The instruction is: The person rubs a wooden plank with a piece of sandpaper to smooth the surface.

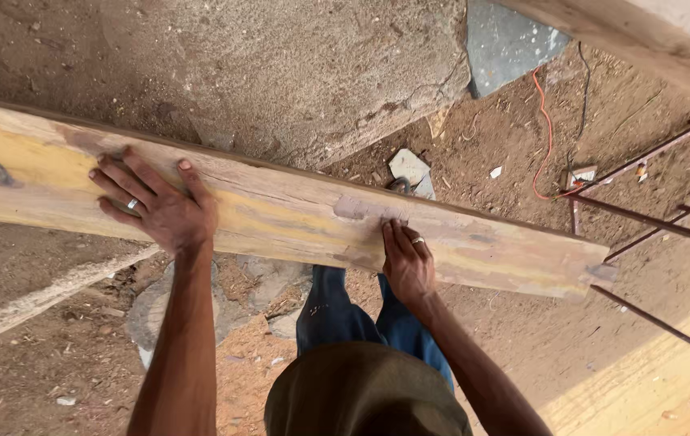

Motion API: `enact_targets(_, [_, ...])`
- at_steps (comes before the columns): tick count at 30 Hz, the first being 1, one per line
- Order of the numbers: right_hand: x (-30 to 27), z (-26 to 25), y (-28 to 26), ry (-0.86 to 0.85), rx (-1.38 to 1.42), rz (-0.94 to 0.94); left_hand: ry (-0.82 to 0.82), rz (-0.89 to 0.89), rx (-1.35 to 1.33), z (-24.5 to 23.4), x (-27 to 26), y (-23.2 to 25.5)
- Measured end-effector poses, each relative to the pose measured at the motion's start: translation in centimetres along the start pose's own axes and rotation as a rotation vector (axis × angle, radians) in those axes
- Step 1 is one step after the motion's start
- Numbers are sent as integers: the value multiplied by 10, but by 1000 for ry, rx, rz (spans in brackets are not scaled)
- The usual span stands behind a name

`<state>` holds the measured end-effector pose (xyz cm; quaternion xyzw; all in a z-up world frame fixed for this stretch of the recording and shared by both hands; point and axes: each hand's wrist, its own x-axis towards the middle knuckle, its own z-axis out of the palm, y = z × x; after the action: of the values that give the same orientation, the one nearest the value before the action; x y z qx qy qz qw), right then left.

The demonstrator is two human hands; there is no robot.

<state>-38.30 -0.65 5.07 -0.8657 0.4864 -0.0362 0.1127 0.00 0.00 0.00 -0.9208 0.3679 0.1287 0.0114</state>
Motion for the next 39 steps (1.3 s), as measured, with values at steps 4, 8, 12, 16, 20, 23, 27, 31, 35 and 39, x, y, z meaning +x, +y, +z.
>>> enact_targets(4, [-1, -13, 39, 75, -17, 83, -11, -21, -77, -3, -13, 11])
enact_targets(8, [-15, -7, 21, -32, -55, -6, -12, -19, -57, -12, 0, 10])
enact_targets(12, [-20, -19, 45, -54, -16, 84, -20, -10, -59, -13, -6, 16])
enact_targets(16, [-29, -26, 28, -39, -139, 23, -37, -65, -65, -8, -13, 18])
enact_targets(20, [-22, -46, 41, -18, 193, 286, -15, -16, -53, -14, -11, 14])
enact_targets(23, [-6, -48, 71, 8, 68, 565, -15, -43, -59, -6, -15, 14])
enact_targets(27, [2, -22, 59, -39, -17, 778, -25, -56, -2, 0, -12, 11])
enact_targets(31, [17, -1, 43, -314, 86, 998, -24, -54, 51, 4, -11, 7])
enact_targets(35, [35, 0, 10, -56, 153, 827, -68, -66, 67, 3, -13, 10])
enact_targets(39, [54, -4, -18, -47, 163, 789, -20, -43, 88, 7, -13, 9])
